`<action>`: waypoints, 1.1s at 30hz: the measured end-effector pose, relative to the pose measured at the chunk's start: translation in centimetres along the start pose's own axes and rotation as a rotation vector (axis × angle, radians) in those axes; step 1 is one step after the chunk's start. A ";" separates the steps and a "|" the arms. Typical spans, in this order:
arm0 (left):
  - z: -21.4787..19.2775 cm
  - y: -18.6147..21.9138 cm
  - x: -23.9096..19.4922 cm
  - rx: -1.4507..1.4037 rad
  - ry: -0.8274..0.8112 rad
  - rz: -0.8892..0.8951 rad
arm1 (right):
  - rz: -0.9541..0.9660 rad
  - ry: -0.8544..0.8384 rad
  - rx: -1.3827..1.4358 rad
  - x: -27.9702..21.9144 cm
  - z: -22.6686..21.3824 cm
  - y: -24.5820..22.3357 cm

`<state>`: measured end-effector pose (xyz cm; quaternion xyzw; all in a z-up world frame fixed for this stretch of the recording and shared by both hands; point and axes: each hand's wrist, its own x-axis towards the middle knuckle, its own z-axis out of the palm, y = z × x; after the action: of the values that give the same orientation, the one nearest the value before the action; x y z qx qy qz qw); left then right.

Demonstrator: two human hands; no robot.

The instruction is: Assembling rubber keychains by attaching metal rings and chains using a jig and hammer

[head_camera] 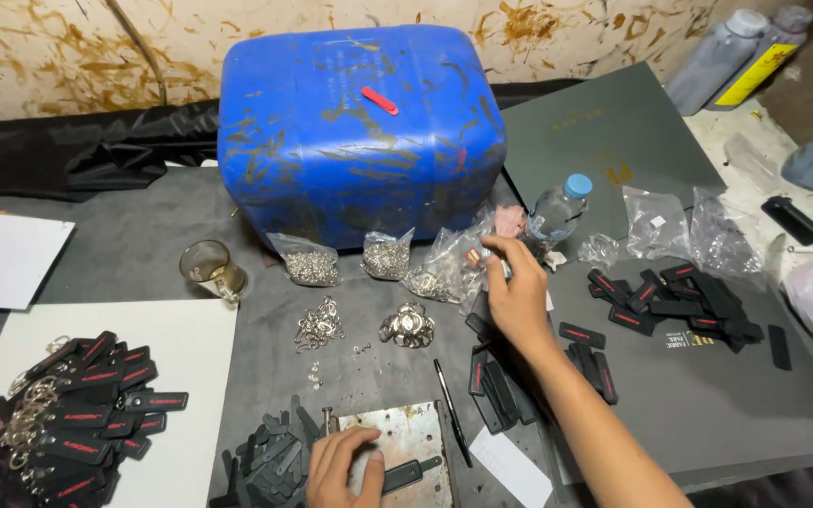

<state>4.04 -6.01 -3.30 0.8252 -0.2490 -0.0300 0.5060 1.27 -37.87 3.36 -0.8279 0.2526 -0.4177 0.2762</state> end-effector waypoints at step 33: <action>-4.0 3.6 -2.0 -0.177 -0.691 -0.523 | 0.974 -0.308 0.699 -23.0 -2.1 -11.7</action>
<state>2.08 -3.14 1.32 0.7553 -0.1831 -0.4525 0.4373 -10.28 -15.06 -0.45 -0.5289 0.4068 -0.1774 0.7234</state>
